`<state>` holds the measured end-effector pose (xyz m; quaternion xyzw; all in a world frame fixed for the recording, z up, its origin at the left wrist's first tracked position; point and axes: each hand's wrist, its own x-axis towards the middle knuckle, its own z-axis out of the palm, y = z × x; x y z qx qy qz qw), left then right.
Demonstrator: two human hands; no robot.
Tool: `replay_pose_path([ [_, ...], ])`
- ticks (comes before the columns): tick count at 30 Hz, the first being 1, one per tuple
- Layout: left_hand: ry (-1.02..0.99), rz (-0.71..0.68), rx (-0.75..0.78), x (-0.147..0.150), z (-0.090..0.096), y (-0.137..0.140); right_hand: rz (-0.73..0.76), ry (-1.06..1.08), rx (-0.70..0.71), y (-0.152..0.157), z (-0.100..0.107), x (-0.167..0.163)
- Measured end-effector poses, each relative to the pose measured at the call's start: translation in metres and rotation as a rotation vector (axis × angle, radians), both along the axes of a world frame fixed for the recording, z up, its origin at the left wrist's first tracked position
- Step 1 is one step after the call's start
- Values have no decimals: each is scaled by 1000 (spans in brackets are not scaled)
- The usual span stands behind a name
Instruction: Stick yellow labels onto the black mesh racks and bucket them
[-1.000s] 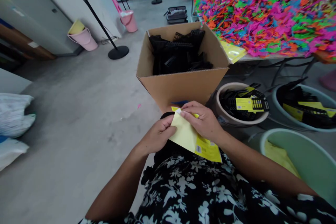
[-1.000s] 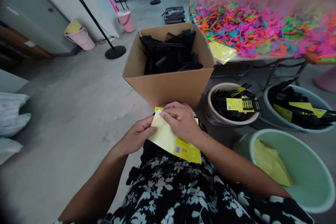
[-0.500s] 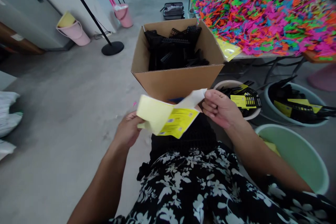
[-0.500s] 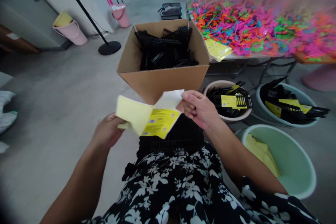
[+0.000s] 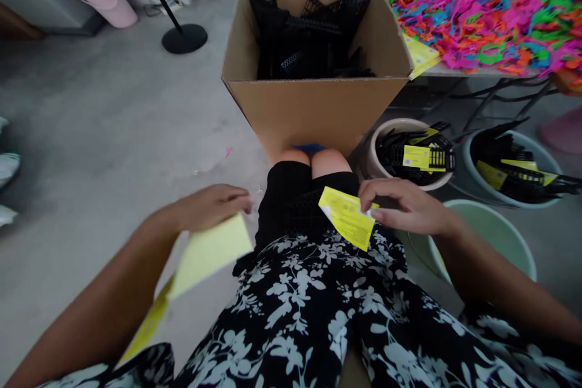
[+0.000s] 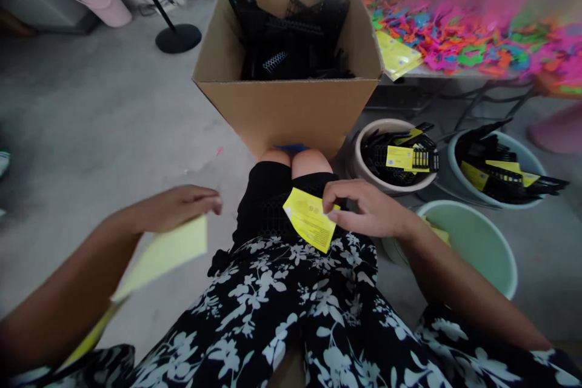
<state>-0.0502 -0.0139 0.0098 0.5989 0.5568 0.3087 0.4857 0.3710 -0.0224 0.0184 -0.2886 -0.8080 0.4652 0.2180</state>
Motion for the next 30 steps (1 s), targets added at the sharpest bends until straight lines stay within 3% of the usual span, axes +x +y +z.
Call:
replay_pose_path([
  [4,187,-234,-95,61,-12,-9,30,-179,152,-4,-21,-26],
  [9,383,-492,-214,94,-25,-10,81,-225,177,-6,-43,-37],
  [16,489,-468,-274,104,-38,-8,64,-177,130,-3,-55,-39],
  [30,738,-423,-95,118,-50,-7,67,-372,230,4,-66,-41],
])
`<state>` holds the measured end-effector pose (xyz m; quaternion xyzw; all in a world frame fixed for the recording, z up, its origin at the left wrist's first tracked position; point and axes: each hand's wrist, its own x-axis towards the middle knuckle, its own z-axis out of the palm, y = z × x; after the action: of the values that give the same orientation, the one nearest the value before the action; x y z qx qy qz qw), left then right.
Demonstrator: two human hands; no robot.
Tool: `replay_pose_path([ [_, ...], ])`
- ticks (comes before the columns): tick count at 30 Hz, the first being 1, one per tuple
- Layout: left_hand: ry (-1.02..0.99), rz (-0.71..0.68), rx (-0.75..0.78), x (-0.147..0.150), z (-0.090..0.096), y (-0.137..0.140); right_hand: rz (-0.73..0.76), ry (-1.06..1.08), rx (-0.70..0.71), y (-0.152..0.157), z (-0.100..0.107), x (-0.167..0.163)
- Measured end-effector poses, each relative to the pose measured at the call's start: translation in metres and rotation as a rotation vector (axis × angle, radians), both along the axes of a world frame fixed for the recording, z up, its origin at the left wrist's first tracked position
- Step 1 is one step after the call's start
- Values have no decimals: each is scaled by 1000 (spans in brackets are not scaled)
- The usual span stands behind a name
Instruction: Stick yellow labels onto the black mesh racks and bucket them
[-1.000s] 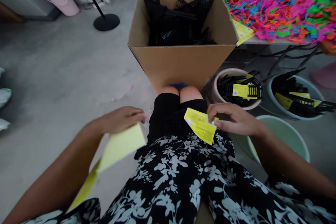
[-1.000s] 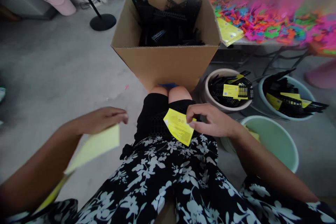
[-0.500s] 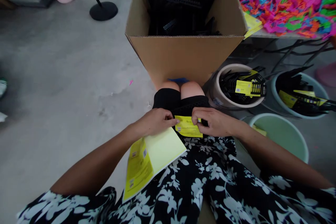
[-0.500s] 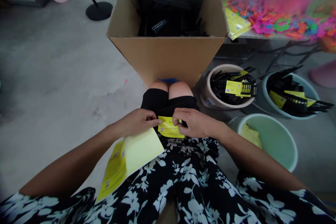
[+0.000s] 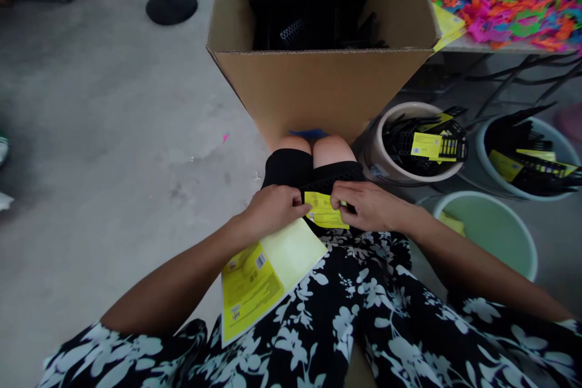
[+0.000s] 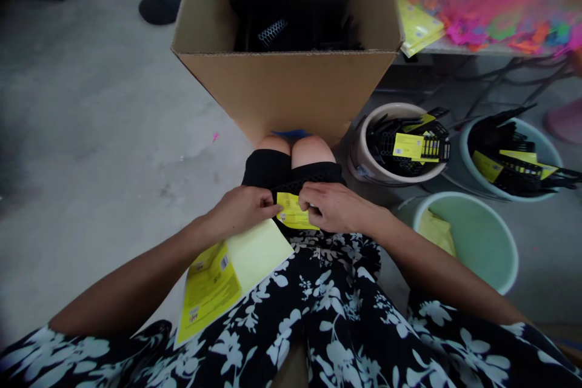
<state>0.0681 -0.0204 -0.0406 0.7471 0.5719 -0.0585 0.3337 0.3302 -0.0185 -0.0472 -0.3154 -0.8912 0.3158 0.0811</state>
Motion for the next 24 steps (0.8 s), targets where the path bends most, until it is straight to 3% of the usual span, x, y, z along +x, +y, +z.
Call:
replay_pose_path([
  [7,70,-82,61,3,3,-6,-47,-226,184,-8,6,-3],
  [11,65,-95,123,3,0,-15,-204,-365,363,-20,15,-6],
  [14,59,-156,177,3,-2,-22,-284,-305,463,-30,15,-10],
  [17,61,-255,222,0,-3,-27,-209,-205,469,-42,-1,-15],
  [24,173,-404,226,-6,-3,-37,-170,-230,371,-62,-44,-4],
])
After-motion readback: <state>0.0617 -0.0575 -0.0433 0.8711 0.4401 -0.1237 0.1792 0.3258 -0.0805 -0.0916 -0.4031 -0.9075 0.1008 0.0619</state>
